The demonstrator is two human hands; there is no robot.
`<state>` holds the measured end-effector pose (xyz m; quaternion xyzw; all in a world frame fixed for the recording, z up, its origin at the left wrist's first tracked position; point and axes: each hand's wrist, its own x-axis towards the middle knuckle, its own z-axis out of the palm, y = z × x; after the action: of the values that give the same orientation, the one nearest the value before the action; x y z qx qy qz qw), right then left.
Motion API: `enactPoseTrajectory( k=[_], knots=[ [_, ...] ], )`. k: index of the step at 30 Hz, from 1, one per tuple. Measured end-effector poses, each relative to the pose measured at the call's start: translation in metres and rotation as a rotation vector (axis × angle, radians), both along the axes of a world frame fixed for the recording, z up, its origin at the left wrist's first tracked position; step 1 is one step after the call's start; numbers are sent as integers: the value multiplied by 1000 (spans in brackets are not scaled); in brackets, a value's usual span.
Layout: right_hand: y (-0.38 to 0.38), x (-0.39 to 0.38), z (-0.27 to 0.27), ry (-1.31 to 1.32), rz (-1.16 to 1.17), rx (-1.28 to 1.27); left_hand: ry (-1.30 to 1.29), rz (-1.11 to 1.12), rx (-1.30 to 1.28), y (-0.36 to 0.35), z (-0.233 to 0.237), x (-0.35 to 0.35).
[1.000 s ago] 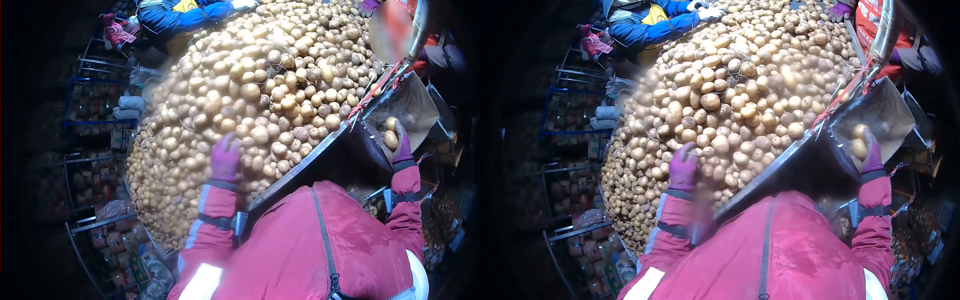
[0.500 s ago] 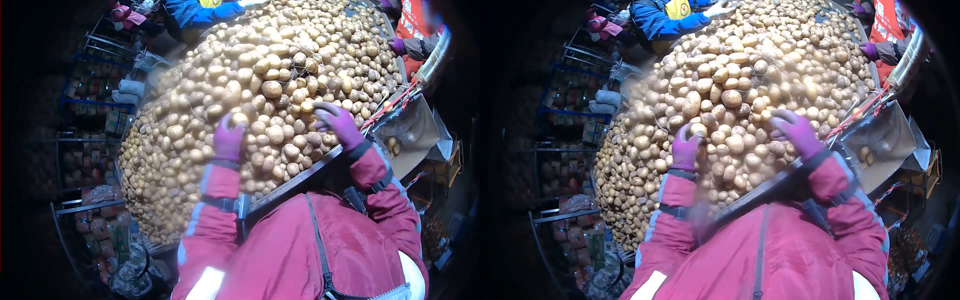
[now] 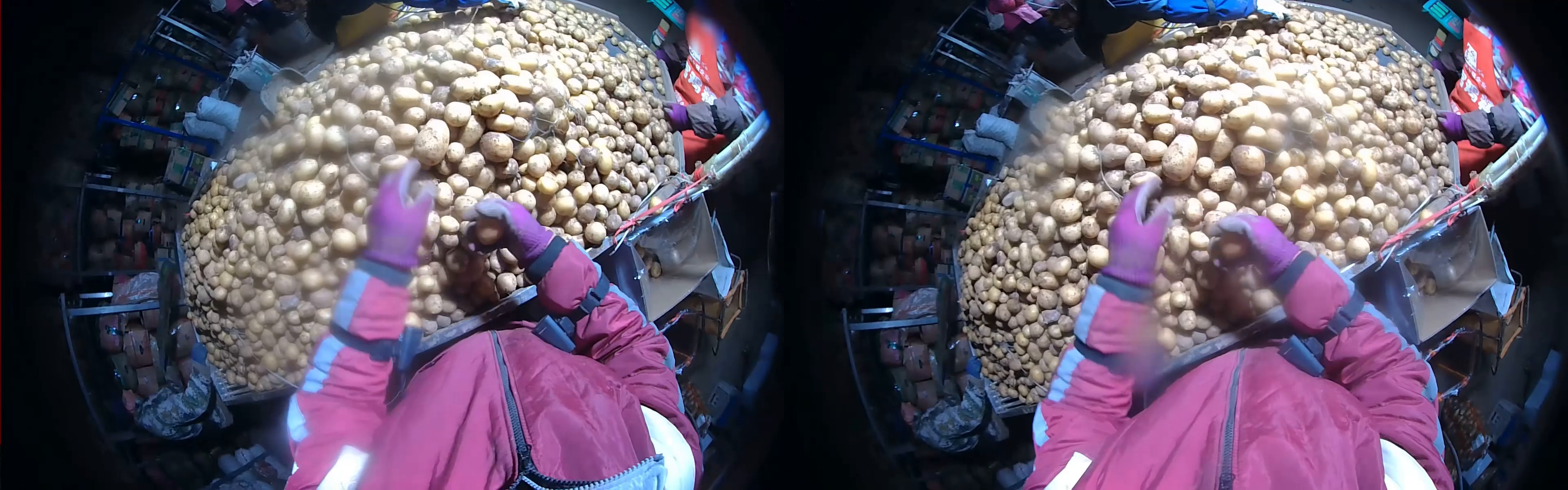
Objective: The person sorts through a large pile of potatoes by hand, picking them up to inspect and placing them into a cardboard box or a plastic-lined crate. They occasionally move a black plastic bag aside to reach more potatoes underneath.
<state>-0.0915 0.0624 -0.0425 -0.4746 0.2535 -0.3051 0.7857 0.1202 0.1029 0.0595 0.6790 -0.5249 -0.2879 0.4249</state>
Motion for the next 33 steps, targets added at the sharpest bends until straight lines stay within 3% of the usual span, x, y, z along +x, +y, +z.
enactPoseTrajectory(
  k=[1, 2, 3, 4, 5, 6, 8, 9, 10, 11, 12, 14, 15, 16, 18, 20, 21, 22, 29, 30, 33],
  knots=[
    [-2, -8, -26, 33, -86, -360, -338, -19, -110, -18, -3, 7],
    [-2, -15, -26, 33, -87, -317, -674, -41, -227, -37, -8, 11],
    [-2, -21, -24, 32, -88, -273, -747, -86, -153, -52, -17, 12],
    [4, -26, -11, 5, -113, -60, -821, -134, -82, -65, -28, 11],
    [7, -32, -3, -28, -139, 149, -993, -82, -265, -78, -48, 12],
    [8, -39, -4, -6, -152, 112, -1008, -66, -253, -85, -47, 8],
    [14, -52, 19, 35, -208, 113, -813, -133, -129, -91, -28, 7],
    [16, -57, 21, -4, -197, 211, -804, -171, -210, -89, -21, 11],
    [16, -63, 22, -49, -187, 305, -151, -127, 15, -86, -6, 7],
    [18, -68, 24, -97, -177, 400, 37, -109, 49, -83, -9, 12],
    [20, -68, 29, -84, -195, 315, 226, -95, 88, -80, -14, 13],
    [23, -64, 43, -121, -227, 391, 533, -187, 238, -47, 14, -33],
    [24, -65, 43, -160, -239, 328, 141, -372, 21, -44, -19, -36],
    [26, -67, 44, -183, -230, 385, 201, -458, 118, -30, -31, -56],
    [23, -86, 4, -196, -221, 243, -209, -598, -20, -3, -31, -101],
    [50, -119, 20, -271, -227, 471, 127, -653, 238, 2, -38, -118],
    [60, -133, 11, -120, -268, 441, 281, -667, 381, 3, -40, -127],
    [71, -145, 5, -187, -296, 440, 258, -717, 393, 7, -42, -139],
    [156, -296, -32, -13, -810, 492, 215, -839, 471, 10, -56, -192],
    [170, -318, -24, 37, -959, 528, 297, -802, 523, 9, -63, -197],
    [219, -397, -31, 233, -1297, 548, 153, -850, 411, 8, -82, -206]
  ],
)
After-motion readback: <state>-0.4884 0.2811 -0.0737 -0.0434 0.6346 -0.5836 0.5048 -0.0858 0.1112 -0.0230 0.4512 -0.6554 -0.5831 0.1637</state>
